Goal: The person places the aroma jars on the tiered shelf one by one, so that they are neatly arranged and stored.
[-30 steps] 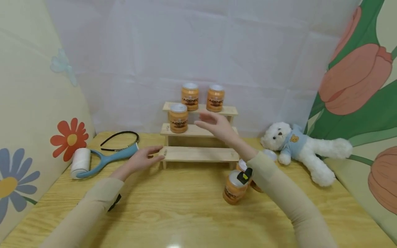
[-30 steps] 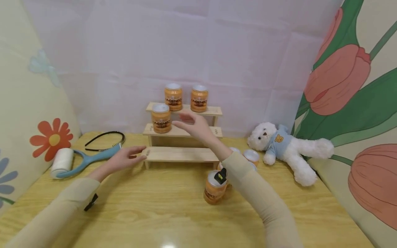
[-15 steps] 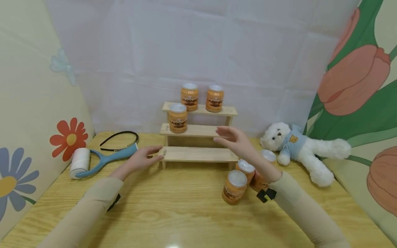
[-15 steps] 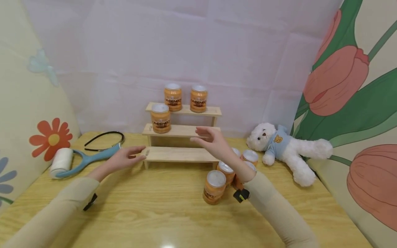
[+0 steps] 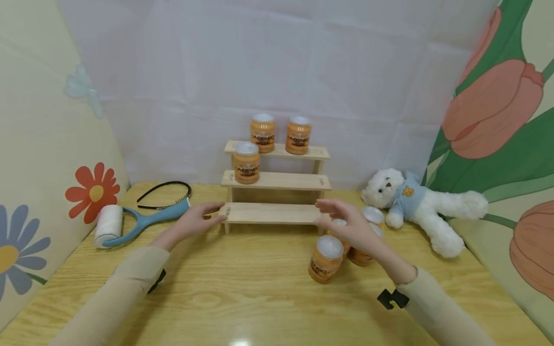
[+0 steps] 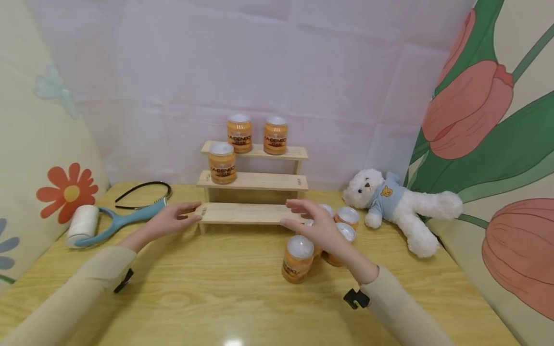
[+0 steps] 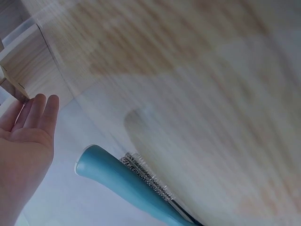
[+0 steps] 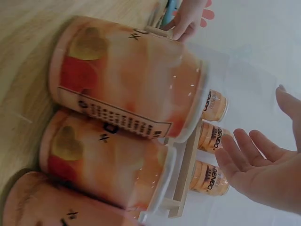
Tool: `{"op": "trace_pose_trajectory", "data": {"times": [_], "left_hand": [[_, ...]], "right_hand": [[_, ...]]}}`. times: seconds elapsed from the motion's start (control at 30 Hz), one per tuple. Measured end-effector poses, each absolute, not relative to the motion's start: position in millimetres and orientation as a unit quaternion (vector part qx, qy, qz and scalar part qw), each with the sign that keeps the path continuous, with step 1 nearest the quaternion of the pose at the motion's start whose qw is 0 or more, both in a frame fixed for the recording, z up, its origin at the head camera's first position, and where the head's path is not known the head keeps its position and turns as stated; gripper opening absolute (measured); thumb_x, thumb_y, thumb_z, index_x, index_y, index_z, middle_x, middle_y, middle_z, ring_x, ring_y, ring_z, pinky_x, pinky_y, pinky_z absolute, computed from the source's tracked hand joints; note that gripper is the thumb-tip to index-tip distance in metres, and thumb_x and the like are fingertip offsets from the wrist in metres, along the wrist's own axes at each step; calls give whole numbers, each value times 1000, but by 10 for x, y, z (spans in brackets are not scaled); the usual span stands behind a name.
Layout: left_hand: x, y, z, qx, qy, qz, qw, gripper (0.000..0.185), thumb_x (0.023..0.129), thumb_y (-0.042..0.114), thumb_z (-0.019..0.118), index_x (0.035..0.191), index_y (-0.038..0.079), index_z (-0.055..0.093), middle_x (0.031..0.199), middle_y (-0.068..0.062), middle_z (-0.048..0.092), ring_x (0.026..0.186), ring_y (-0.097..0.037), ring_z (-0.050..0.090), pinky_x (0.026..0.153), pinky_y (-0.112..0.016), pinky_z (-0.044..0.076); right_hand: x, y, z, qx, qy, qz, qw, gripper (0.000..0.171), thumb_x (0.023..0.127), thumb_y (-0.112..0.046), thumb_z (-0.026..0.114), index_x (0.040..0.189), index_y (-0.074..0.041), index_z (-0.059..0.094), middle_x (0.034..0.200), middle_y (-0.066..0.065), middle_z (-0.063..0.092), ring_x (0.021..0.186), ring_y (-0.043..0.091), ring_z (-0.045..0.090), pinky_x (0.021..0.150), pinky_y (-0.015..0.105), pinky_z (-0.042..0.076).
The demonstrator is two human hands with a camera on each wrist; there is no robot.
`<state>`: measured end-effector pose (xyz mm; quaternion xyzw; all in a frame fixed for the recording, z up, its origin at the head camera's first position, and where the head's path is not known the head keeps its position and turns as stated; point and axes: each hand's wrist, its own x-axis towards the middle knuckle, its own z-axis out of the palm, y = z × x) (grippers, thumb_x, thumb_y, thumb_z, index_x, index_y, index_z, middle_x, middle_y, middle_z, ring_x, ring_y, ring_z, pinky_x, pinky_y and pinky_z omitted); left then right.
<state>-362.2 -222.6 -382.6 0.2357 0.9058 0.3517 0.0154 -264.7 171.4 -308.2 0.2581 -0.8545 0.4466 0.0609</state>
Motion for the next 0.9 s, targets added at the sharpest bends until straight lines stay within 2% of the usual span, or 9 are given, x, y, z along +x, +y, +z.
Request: {"op": "trace_pose_trajectory", "data": {"times": [0.2, 0.4, 0.57, 0.7, 0.77, 0.9], "left_hand": [[-3625, -2218, -3813, 234, 908, 349, 16, 67, 95, 41, 53, 143, -1, 35, 146, -23, 37, 132, -41, 37, 105, -53, 38], [-3622, -2227, -3821, 239, 906, 349, 14, 66, 95, 40, 53, 143, -2, 35, 145, -24, 37, 131, -42, 37, 105, -53, 39], [-3633, -2233, -3846, 238, 906, 349, 11, 66, 95, 40, 53, 143, -2, 36, 145, -23, 37, 131, -41, 38, 104, -53, 40], [-3635, -2232, -3852, 239, 906, 349, 9, 66, 95, 40, 53, 143, -2, 36, 145, -23, 38, 131, -41, 39, 103, -53, 41], [-3632, -2230, -3847, 239, 906, 349, 9, 66, 95, 41, 53, 143, -2, 36, 145, -23, 38, 131, -40, 39, 103, -54, 41], [-3629, -2221, -3844, 240, 905, 350, 9, 66, 95, 40, 53, 143, -2, 35, 145, -23, 38, 131, -41, 39, 103, -54, 40]], "right_hand": [[-2536, 1842, -3193, 228, -870, 434, 56, 46, 88, -27, 67, 129, -8, 56, 126, 11, 60, 115, 26, 57, 97, 44, 49], [-2461, 1911, -3335, 212, -882, 416, 60, 42, 87, -24, 68, 124, -5, 59, 120, 14, 63, 104, 25, 63, 83, 31, 55], [-2409, 1938, -3400, 215, -892, 390, 74, 39, 85, -21, 71, 118, -2, 62, 108, 13, 66, 86, 17, 62, 70, 22, 53], [-2376, 1944, -3418, 220, -902, 368, 58, 46, 81, -24, 74, 117, 1, 63, 103, 11, 67, 80, 12, 60, 66, 21, 52], [-2372, 1938, -3429, 224, -904, 361, 47, 49, 80, -26, 75, 119, 0, 62, 105, 11, 67, 84, 14, 61, 68, 23, 53], [-2375, 1896, -3438, 250, -902, 349, 43, 53, 78, -27, 76, 123, -3, 61, 118, 12, 65, 100, 24, 63, 81, 31, 54]]}}
